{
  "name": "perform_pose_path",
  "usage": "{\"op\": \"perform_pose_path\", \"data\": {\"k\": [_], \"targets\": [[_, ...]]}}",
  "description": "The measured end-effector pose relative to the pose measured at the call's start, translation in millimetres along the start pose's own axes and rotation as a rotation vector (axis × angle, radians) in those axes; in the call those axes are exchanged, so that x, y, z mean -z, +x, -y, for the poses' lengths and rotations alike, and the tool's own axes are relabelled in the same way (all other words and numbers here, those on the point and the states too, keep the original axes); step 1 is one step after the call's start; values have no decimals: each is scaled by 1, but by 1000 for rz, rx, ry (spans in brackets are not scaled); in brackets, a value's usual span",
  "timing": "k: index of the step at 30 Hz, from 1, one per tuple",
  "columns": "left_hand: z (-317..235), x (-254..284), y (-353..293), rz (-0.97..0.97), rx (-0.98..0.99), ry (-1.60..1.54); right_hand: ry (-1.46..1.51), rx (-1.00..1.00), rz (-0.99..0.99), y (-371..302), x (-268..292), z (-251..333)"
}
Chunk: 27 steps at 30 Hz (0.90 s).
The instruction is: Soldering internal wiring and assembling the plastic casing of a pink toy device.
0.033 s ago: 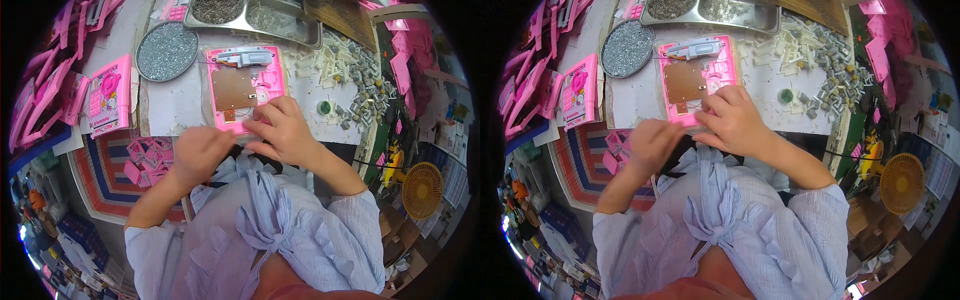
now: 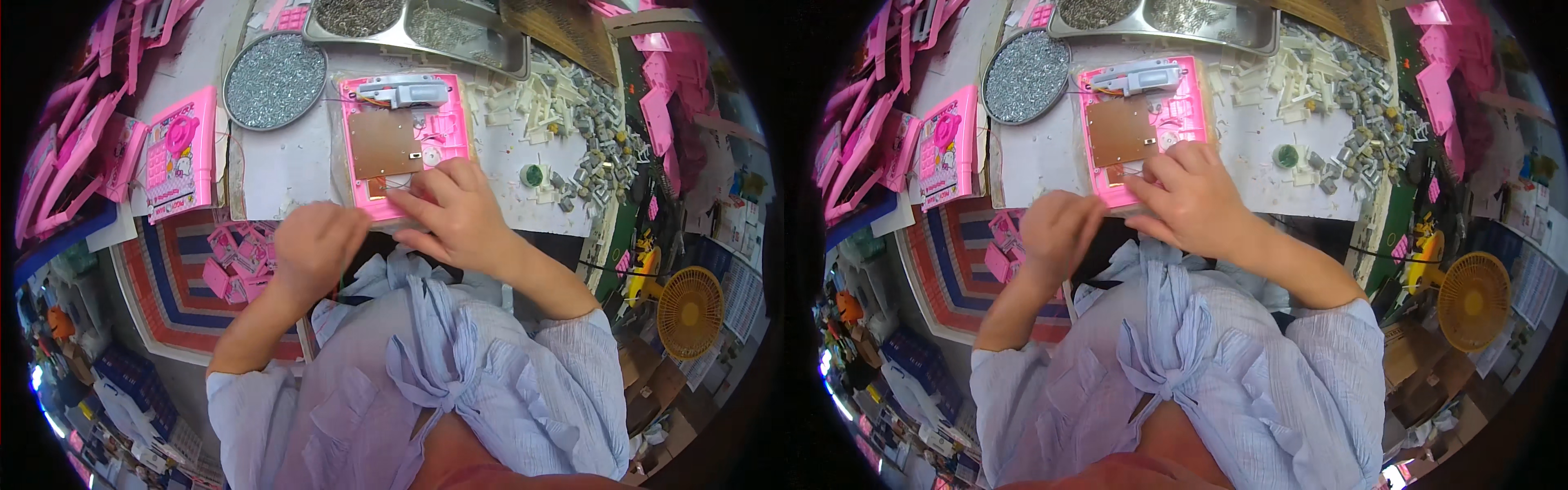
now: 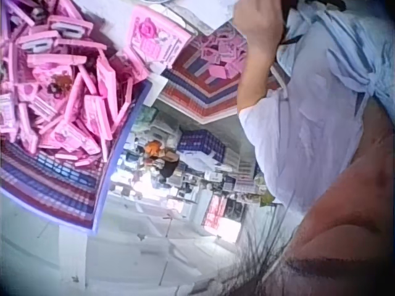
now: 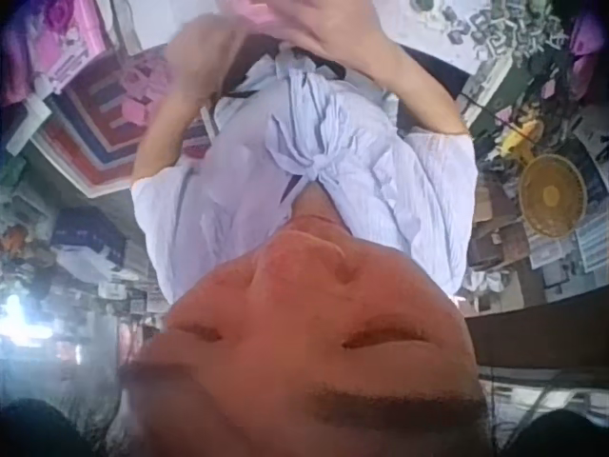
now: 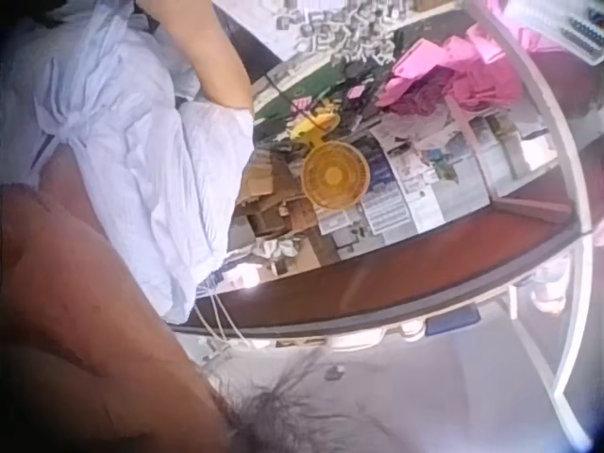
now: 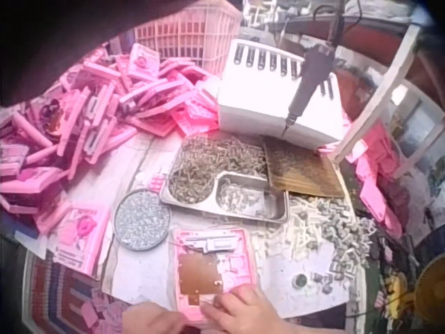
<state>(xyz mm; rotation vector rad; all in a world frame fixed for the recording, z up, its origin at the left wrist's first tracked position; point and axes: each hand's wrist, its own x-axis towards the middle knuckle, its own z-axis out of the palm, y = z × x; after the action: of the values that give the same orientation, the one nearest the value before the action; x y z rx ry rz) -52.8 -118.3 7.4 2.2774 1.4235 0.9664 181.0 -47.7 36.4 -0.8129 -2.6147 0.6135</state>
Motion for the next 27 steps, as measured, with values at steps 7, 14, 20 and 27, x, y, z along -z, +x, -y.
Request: {"op": "perform_pose_path", "data": {"k": [7, 14, 20, 27], "targets": [[-24, -15, -36, 248, 147, 35, -43, 40, -93, 10, -32, 21], [-15, 12, -18, 438, 109, -256, -79, 36, -128, 14, -42, 18], [18, -9, -11, 71, 80, -241, 38, 124, -254, 26, -1, -22], [17, -9, -8, 72, 80, -219, -237, -72, -233, 22, -2, -49]]}}
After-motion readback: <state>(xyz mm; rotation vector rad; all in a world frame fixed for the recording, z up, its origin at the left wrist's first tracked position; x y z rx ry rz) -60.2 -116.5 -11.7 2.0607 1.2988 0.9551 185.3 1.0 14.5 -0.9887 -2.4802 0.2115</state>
